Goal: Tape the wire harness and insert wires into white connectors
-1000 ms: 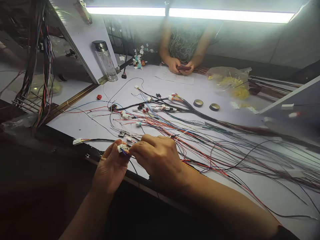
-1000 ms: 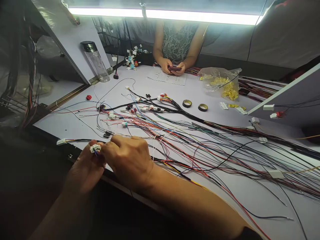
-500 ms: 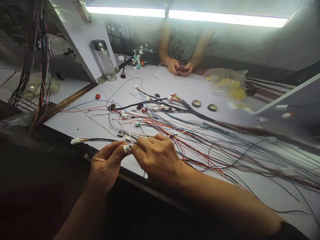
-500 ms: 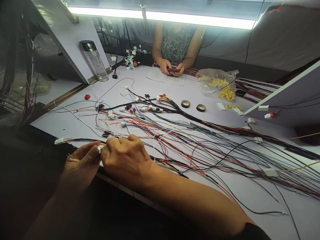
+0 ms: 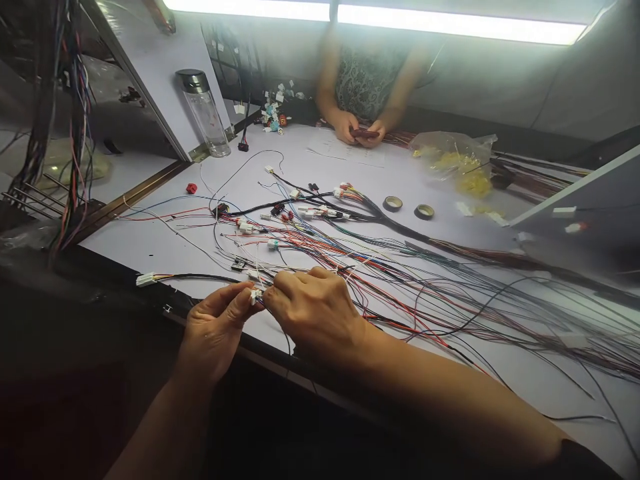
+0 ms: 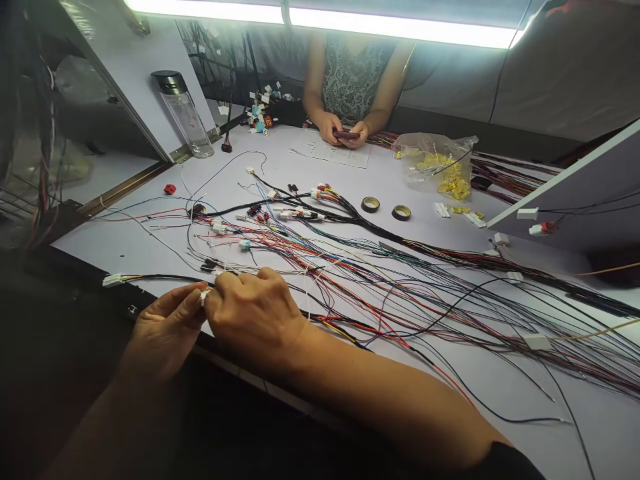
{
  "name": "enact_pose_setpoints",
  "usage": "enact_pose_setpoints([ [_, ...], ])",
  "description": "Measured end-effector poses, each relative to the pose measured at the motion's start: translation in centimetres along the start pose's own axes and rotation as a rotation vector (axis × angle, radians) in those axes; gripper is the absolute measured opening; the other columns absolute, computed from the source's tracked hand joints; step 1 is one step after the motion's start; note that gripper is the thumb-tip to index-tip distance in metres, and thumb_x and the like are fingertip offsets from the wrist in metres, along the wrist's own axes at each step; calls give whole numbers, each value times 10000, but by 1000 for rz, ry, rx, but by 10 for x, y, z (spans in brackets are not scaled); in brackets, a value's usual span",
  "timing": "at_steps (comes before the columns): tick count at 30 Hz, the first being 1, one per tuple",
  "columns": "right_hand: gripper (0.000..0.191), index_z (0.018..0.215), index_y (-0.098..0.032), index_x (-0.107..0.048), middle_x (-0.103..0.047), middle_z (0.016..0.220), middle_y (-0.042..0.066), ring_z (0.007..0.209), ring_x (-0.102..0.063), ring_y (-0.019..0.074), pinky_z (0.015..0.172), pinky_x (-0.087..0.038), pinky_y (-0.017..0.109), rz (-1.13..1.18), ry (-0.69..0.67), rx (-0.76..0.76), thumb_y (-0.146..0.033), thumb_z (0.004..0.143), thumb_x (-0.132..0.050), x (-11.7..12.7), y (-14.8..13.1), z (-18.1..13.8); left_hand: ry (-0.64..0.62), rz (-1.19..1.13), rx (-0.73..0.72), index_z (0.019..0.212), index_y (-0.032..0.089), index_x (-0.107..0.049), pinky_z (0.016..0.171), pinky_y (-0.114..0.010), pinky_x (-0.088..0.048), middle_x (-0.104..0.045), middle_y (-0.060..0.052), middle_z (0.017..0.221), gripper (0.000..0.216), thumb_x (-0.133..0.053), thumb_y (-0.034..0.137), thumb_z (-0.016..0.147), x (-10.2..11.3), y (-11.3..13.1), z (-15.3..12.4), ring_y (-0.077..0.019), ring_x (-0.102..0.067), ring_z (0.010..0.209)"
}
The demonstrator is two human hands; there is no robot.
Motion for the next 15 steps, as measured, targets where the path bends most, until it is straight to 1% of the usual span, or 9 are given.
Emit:
enact_pose_setpoints([
  [4,213,776,-171,-573,-587,731,10,575,-510,120,570,-238,304,-21,-27,7,-132,924,-425,0,-2,2,15,32,-24,772,161,-758,704,-273,-577,-723,-52,757,268,-880,240,546,2,0,1,-156,-664,717],
  [8,205,815,-176,-590,-589,743,8,595,-519,120,579,-257,303,21,-20,-21,-147,926,-421,-9,2,-2,0,40,-11,787,150,-755,725,-301,-579,-725,-69,765,273,-875,240,559,4,-3,3,-169,-667,722],
  [11,181,835,-187,-605,-600,757,-2,624,-528,108,598,-291,285,97,21,-43,-193,938,-456,-13,6,-6,-31,-14,37,774,156,-752,736,-309,-580,-719,-61,733,254,-868,266,576,3,-7,3,-167,-667,705],
  [15,209,832,-206,-636,-620,750,-16,631,-537,91,627,-336,247,200,122,-130,-253,959,-476,-8,14,-11,-15,-137,93,741,163,-740,657,-238,-575,-698,-17,695,270,-888,261,538,1,-7,2,-126,-647,626],
])
Point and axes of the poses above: each hand's wrist, its own z-axis towards the middle knuckle, its own x-axis out of the back of the hand, y = z × x, the point moved 6 cm from there along z, towards the middle knuckle
